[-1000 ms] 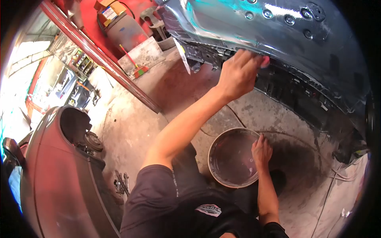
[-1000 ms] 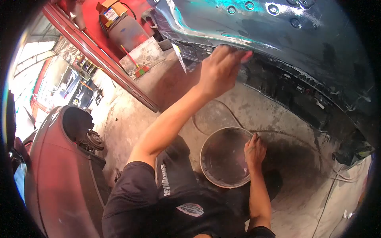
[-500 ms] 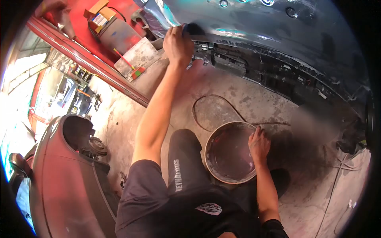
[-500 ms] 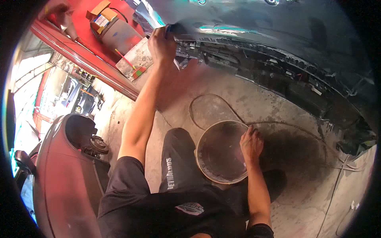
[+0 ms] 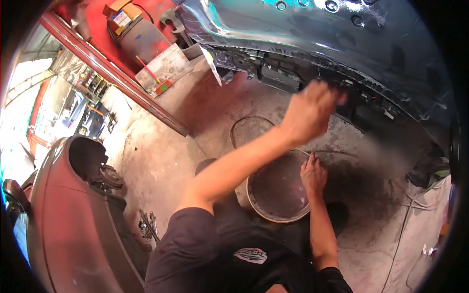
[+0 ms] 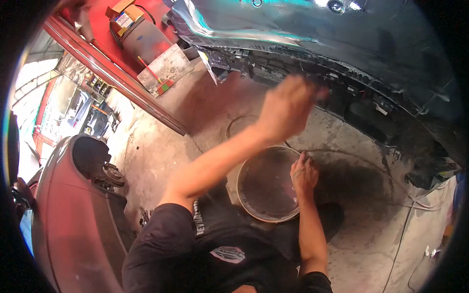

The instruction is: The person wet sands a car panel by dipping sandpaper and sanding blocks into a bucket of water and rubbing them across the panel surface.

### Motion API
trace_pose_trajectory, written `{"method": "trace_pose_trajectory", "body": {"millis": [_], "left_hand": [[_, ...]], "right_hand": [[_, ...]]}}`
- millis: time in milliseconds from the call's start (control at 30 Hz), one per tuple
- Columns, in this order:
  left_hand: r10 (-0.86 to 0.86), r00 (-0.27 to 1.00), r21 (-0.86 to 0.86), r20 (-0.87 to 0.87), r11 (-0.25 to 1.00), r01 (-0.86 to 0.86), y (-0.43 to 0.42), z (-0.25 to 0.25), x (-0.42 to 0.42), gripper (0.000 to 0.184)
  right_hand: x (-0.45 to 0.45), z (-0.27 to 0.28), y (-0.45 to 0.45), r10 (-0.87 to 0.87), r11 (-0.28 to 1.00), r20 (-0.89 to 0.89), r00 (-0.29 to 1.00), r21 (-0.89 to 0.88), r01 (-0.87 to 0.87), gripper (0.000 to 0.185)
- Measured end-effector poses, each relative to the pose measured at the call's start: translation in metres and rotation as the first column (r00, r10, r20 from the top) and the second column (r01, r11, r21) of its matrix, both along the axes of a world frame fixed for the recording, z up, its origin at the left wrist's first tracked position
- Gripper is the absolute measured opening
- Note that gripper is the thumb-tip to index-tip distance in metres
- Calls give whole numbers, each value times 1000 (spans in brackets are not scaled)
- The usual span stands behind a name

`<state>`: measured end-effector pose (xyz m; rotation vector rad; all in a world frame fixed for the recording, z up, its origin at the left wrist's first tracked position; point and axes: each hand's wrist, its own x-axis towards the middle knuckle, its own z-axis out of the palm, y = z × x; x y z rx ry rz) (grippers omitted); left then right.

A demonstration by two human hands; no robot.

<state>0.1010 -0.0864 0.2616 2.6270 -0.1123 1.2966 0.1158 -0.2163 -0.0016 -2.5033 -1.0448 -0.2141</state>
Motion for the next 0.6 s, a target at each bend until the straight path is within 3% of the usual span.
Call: {"method": "trace_pose_trajectory", "body": {"millis": [67, 133, 233, 333, 400, 433, 533, 600], "left_hand": [[-73, 990, -88, -122, 994, 62, -9, -48, -23, 28], [-20, 962, -195, -271, 980, -35, -1, -103, -53, 26], [9, 837, -292, -547, 935, -201, 23, -183, -104, 29], [46, 695, -246, -718, 917, -315, 17, -221, -137, 43], [-74, 736, -412, -673, 864, -291, 6, -219, -141, 46], [-137, 751, -491, -646, 828, -272, 4, -217, -142, 48], [-135, 804, -559, -579, 784, -270, 7, -229, -144, 52], [-164, 855, -686, -492, 677, -266, 16, -252, -148, 48]], "right_hand": [[0, 4, -2, 49, 992, 21, 999, 117, -51, 46], [3, 18, -6, 135, 940, 108, 985, 300, -162, 51], [-4, 31, -11, 310, 797, -49, 949, 557, -232, 59], [-15, 27, -15, 556, 714, -24, 831, 525, -463, 64], [-24, 22, -18, 624, 738, -258, 738, 505, -447, 55], [-23, 17, -16, 636, 731, -293, 714, 525, -435, 52], [-15, 14, -12, 631, 752, -436, 641, 546, -369, 43], [-17, 22, -11, 586, 805, -585, 561, 501, -319, 38]]}}
